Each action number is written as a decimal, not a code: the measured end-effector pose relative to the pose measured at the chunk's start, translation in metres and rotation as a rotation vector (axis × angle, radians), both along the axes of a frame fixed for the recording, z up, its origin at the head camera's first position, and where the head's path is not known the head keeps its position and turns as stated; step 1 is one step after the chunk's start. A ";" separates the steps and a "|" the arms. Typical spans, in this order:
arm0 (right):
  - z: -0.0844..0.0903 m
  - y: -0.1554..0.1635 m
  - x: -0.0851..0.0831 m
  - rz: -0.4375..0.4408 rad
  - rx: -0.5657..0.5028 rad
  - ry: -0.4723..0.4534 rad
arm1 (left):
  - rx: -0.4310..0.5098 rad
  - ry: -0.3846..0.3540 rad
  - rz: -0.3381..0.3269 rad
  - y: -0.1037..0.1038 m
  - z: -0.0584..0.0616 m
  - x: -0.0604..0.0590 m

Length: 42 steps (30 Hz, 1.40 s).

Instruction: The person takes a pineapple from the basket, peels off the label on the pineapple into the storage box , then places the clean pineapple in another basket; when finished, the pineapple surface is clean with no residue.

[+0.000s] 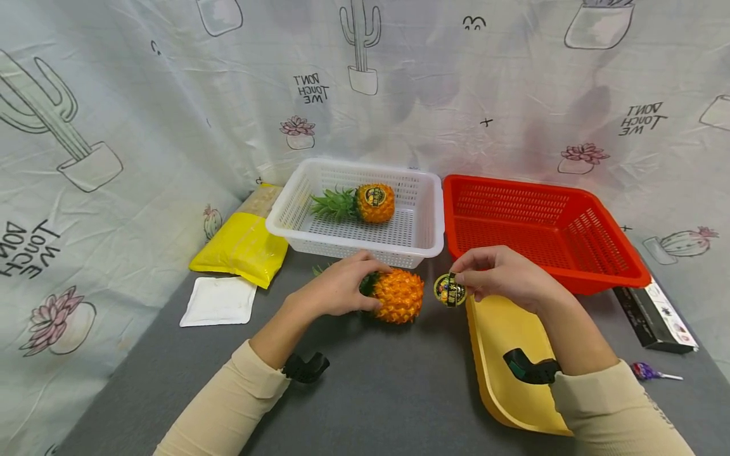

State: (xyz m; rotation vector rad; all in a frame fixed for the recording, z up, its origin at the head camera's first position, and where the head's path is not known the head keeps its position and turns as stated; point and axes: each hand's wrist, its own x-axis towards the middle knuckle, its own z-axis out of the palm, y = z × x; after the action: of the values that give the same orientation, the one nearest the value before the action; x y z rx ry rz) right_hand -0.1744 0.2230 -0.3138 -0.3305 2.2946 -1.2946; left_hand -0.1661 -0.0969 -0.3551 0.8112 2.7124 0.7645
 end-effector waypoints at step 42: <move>-0.069 0.075 -0.006 -0.076 -0.013 -0.192 | -0.010 -0.009 -0.012 0.000 0.001 -0.001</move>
State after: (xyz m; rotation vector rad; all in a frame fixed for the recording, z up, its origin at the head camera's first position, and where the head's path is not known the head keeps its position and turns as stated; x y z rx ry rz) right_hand -0.1802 0.2981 -0.3828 -0.1188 2.1565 -1.3177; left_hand -0.1670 -0.0973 -0.3538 0.8188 2.6988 0.7491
